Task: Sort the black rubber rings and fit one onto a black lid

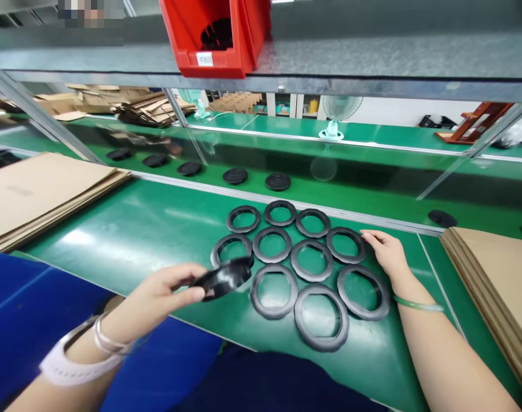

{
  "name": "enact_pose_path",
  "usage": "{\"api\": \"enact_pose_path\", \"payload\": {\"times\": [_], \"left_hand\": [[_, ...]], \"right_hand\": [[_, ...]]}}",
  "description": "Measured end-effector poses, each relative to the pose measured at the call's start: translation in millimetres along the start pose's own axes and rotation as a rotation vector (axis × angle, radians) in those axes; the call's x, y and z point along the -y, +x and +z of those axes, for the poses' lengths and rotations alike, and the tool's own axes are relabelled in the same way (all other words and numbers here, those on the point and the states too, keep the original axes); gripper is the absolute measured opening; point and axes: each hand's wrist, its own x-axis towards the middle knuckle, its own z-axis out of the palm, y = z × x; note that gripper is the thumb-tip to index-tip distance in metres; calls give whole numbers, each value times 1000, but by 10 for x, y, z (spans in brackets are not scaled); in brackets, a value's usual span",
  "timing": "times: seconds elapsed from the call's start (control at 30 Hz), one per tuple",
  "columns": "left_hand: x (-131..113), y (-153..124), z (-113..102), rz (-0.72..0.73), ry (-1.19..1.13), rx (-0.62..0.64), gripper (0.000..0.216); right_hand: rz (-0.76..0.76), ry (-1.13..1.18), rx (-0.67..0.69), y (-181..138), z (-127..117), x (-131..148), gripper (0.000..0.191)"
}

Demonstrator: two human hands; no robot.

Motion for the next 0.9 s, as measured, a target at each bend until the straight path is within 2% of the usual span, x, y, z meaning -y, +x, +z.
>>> {"api": "enact_pose_path", "payload": {"times": [0.1, 0.2, 0.33, 0.47, 0.67, 0.77, 0.9], "left_hand": [[-146, 350, 177, 32, -618, -166, 24], [-222, 801, 591, -25, -1027, -94, 27], [-268, 1256, 1052, -103, -1264, 16, 27], [-245, 1438, 1248, -157, -1335, 80, 19], [-101, 1416, 1349, -305, -1269, 107, 20], [-45, 1402, 1379, -364, -1156, 116, 24], [40, 1414, 1439, -329, -1063, 148, 30]], "right_hand": [[-8, 15, 8, 12, 10, -4, 50], [-24, 28, 16, 15, 26, 5, 50], [-48, 37, 27, 44, 38, 2, 47], [-65, 32, 51, 74, 44, -23, 45], [-33, -88, 28, 100, 110, -28, 29], [34, -263, -67, 346, 24, -35, 26], [147, -598, -258, 932, -368, -59, 31]]}}
